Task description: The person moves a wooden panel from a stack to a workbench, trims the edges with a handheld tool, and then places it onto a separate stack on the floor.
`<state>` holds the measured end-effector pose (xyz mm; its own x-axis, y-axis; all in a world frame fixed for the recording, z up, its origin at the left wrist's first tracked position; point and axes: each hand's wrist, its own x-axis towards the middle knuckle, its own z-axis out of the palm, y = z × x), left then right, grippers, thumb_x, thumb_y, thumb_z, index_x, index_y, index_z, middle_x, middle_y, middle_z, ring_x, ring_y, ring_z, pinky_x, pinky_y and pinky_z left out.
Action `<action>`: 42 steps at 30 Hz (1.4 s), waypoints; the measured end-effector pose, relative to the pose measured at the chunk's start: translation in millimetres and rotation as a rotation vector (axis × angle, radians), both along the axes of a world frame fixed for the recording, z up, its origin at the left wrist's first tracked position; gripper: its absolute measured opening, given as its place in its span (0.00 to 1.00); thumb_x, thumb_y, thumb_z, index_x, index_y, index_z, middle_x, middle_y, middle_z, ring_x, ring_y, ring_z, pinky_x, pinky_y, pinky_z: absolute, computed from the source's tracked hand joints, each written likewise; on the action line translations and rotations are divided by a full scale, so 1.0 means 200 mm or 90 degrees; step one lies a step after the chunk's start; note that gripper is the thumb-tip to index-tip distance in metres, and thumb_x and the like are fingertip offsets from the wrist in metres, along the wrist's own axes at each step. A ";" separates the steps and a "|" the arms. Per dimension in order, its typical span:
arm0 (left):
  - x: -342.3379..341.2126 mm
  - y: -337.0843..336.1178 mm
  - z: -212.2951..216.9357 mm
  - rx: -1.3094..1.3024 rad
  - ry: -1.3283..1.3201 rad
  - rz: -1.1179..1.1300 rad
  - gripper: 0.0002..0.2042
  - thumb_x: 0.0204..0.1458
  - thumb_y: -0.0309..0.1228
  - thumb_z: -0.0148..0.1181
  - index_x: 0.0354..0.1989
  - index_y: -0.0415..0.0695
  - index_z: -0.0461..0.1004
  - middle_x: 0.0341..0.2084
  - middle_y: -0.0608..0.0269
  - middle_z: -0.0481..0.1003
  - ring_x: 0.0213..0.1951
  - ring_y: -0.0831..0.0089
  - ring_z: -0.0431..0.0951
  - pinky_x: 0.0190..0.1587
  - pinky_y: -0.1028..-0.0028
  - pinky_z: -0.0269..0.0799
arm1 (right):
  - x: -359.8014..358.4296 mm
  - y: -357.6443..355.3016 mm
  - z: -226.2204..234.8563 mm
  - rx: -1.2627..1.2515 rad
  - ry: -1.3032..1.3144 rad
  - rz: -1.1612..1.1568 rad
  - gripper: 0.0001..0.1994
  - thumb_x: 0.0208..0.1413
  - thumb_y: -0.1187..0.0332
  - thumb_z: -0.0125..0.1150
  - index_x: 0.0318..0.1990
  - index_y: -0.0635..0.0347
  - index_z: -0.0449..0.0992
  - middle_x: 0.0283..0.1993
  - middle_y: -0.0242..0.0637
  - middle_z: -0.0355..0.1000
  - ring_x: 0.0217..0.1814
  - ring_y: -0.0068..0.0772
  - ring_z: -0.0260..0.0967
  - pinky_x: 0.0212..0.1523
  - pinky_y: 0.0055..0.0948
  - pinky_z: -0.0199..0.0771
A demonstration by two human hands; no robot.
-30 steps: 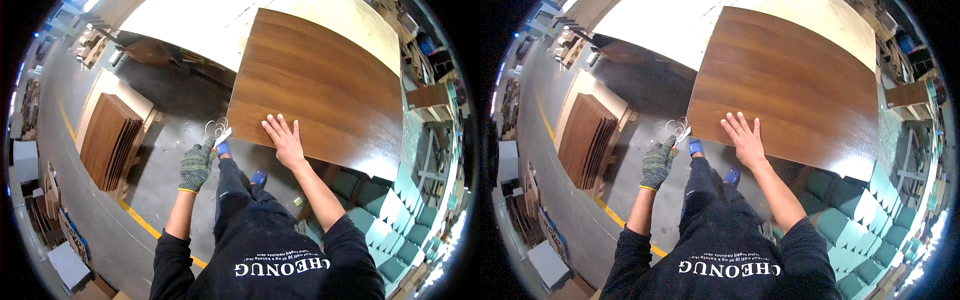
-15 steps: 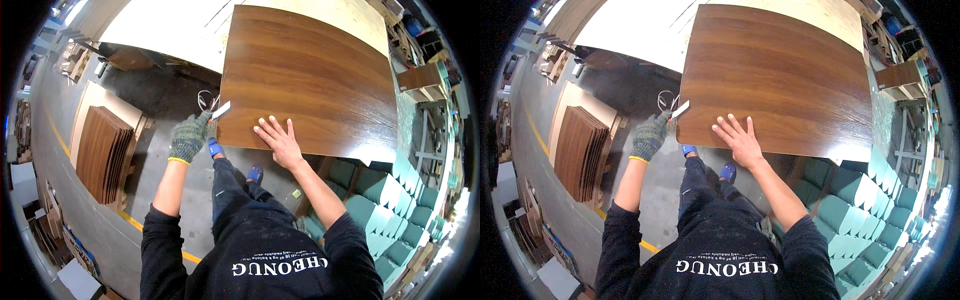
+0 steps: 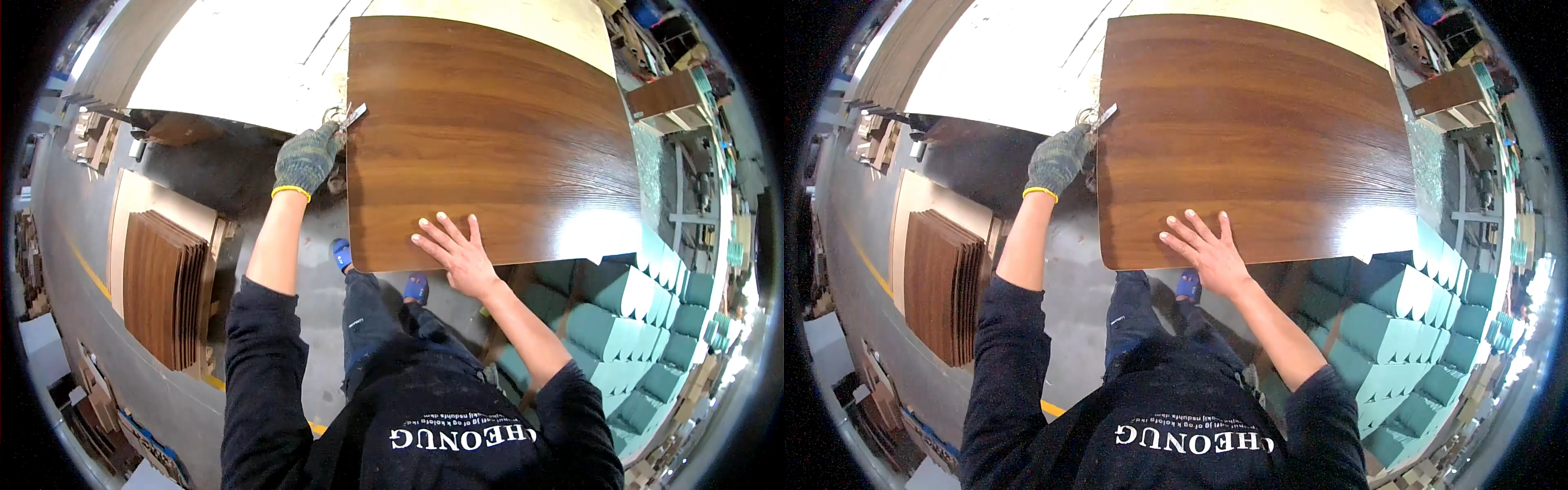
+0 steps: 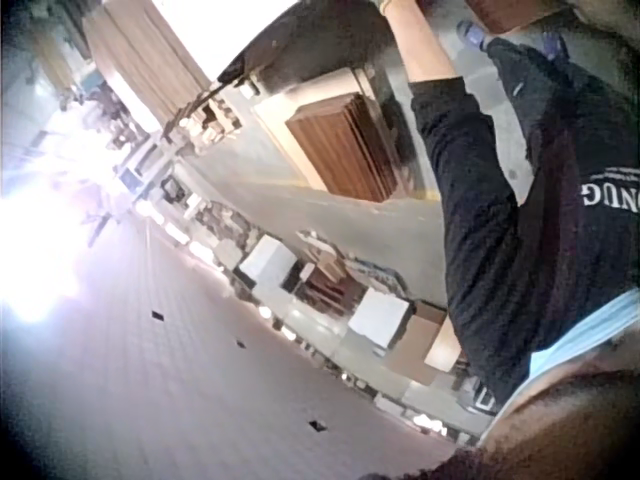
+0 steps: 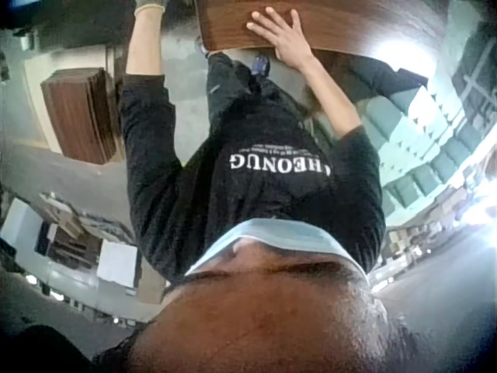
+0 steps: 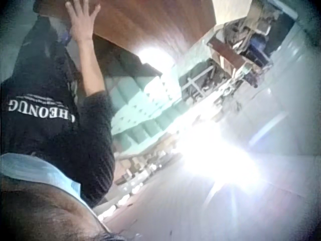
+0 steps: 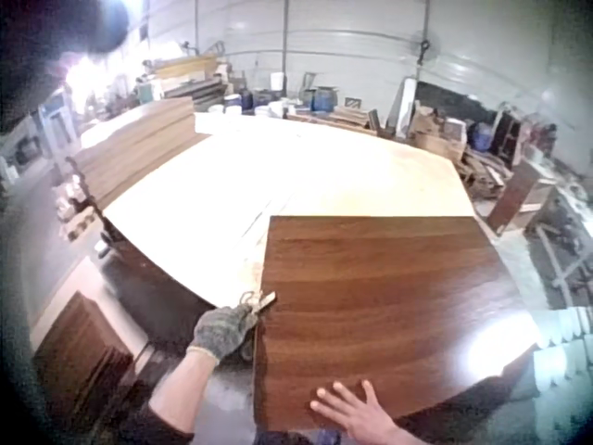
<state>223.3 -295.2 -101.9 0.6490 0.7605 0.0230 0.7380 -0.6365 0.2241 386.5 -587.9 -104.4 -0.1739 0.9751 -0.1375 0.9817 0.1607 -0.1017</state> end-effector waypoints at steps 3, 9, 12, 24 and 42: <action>-0.01 -0.03 -0.01 -0.043 0.008 0.031 0.18 0.57 0.47 0.45 0.47 0.51 0.71 0.28 0.48 0.75 0.34 0.51 0.75 0.38 0.56 0.69 | -0.13 0.10 0.16 -0.194 0.147 -0.126 0.52 0.31 0.49 0.70 0.67 0.47 0.49 0.72 0.43 0.35 0.73 0.58 0.25 0.61 0.73 0.30; 0.02 -0.05 -0.03 -0.028 -0.024 0.053 0.19 0.57 0.48 0.44 0.49 0.51 0.71 0.32 0.47 0.75 0.38 0.51 0.75 0.42 0.56 0.69 | -0.52 0.64 0.04 -0.054 0.149 -0.352 0.43 0.45 0.60 0.58 0.67 0.63 0.43 0.72 0.44 0.32 0.74 0.56 0.23 0.62 0.73 0.26; 0.03 -0.08 0.02 -0.075 -0.005 0.061 0.19 0.56 0.46 0.45 0.51 0.51 0.70 0.34 0.45 0.75 0.40 0.50 0.74 0.43 0.57 0.68 | -0.55 0.63 -0.02 0.008 0.123 -0.349 0.39 0.46 0.69 0.51 0.67 0.63 0.43 0.72 0.45 0.31 0.74 0.56 0.24 0.61 0.74 0.27; -0.06 -0.90 -0.10 -0.058 -0.024 0.002 0.19 0.55 0.43 0.49 0.56 0.59 0.65 0.26 0.50 0.73 0.28 0.54 0.75 0.28 0.57 0.68 | -0.12 -0.17 0.05 -0.064 0.106 -0.214 0.43 0.39 0.77 0.55 0.67 0.50 0.46 0.73 0.34 0.36 0.75 0.42 0.29 0.65 0.67 0.30; 0.11 -0.71 0.05 -0.068 0.034 0.051 0.17 0.55 0.45 0.48 0.52 0.59 0.68 0.31 0.49 0.73 0.33 0.53 0.76 0.35 0.55 0.69 | -0.17 -0.18 -0.04 0.032 0.108 -0.336 0.34 0.48 0.79 0.45 0.66 0.43 0.52 0.72 0.31 0.40 0.74 0.42 0.34 0.61 0.72 0.32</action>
<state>246.0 -437.2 -91.0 0.5848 0.8058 -0.0929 0.7976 -0.5504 0.2466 353.1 -624.7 -112.6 0.3240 0.9407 -0.1008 0.9008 -0.3393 -0.2709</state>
